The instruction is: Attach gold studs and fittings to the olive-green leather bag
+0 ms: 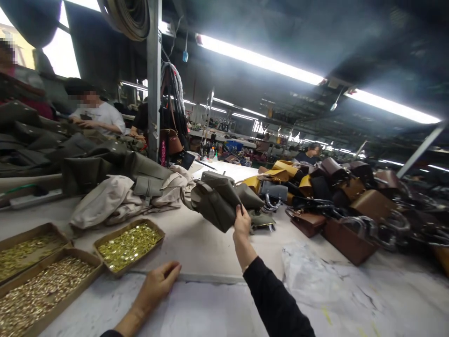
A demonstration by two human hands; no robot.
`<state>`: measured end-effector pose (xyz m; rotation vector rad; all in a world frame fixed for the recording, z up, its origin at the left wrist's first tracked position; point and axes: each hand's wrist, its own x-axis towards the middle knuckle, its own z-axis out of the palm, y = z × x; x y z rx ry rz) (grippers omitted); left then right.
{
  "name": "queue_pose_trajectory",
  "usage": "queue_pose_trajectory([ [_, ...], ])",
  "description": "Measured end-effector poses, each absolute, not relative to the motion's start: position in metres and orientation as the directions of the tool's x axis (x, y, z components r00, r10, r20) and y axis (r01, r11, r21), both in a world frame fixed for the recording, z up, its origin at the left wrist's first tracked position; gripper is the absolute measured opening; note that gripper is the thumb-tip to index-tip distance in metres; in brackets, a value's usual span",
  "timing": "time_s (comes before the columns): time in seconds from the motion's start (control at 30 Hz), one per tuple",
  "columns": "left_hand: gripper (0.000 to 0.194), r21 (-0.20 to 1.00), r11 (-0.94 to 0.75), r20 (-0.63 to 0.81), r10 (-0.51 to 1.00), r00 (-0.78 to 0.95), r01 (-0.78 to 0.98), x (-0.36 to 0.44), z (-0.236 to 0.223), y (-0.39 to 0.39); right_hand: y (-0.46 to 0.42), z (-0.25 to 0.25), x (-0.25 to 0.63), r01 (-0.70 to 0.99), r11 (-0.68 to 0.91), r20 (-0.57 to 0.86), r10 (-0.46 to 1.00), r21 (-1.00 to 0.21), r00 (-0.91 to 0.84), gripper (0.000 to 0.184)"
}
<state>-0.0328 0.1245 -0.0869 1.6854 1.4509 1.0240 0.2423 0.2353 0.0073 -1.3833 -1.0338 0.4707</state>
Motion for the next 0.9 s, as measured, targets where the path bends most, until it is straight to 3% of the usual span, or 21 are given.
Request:
queue_pose_trajectory([
  [0.17,0.077,0.993,-0.072,0.088,0.979,-0.185,0.091,-0.033,-0.06,0.113,0.116,-0.039,0.214,-0.103,0.126,0.062,0.877,-0.987,0.476,0.07],
  [0.27,0.075,0.977,-0.199,0.16,0.925,-0.345,-0.082,-0.035,-0.033,0.106,0.055,-0.059,0.187,-0.354,0.123,-0.034,0.914,-0.927,0.404,0.067],
  [0.37,0.073,0.958,-0.273,0.232,0.919,-0.318,-0.088,-0.04,-0.009,0.097,0.004,-0.082,0.169,-0.452,-0.018,-0.133,0.966,-0.892,0.224,0.063],
  [0.43,0.08,0.973,-0.229,0.22,0.952,-0.215,-0.019,-0.044,0.001,0.091,-0.022,-0.091,0.168,-0.325,-0.133,-0.185,0.973,-0.936,0.134,0.059],
  [0.5,0.086,0.977,-0.175,0.188,0.976,-0.111,0.121,-0.048,0.004,0.084,-0.04,-0.09,0.175,-0.175,-0.146,-0.171,0.976,-0.974,0.137,0.059],
  [0.63,0.086,0.902,-0.178,0.185,0.983,0.022,0.394,-0.055,0.003,0.077,-0.044,-0.052,0.192,0.099,0.139,0.154,0.973,-0.985,0.17,0.06],
  [0.7,0.091,0.853,-0.213,0.202,0.976,0.076,0.476,-0.059,0.001,0.08,-0.035,-0.025,0.196,0.275,0.345,0.384,0.918,-0.897,0.1,0.058],
  [0.77,0.101,0.807,-0.269,0.227,0.963,0.145,0.525,-0.062,0.001,0.088,-0.023,-0.003,0.194,0.45,0.482,0.526,0.85,-0.752,-0.031,0.056],
  [0.83,0.104,0.785,-0.316,0.261,0.949,0.179,0.533,-0.065,0.005,0.095,-0.01,0.007,0.188,0.576,0.523,0.544,0.824,-0.628,-0.154,0.056],
  [0.9,0.094,0.805,-0.323,0.312,0.944,0.108,0.497,-0.065,0.012,0.099,0.0,0.008,0.18,0.655,0.51,0.52,0.83,-0.558,-0.203,0.06],
])
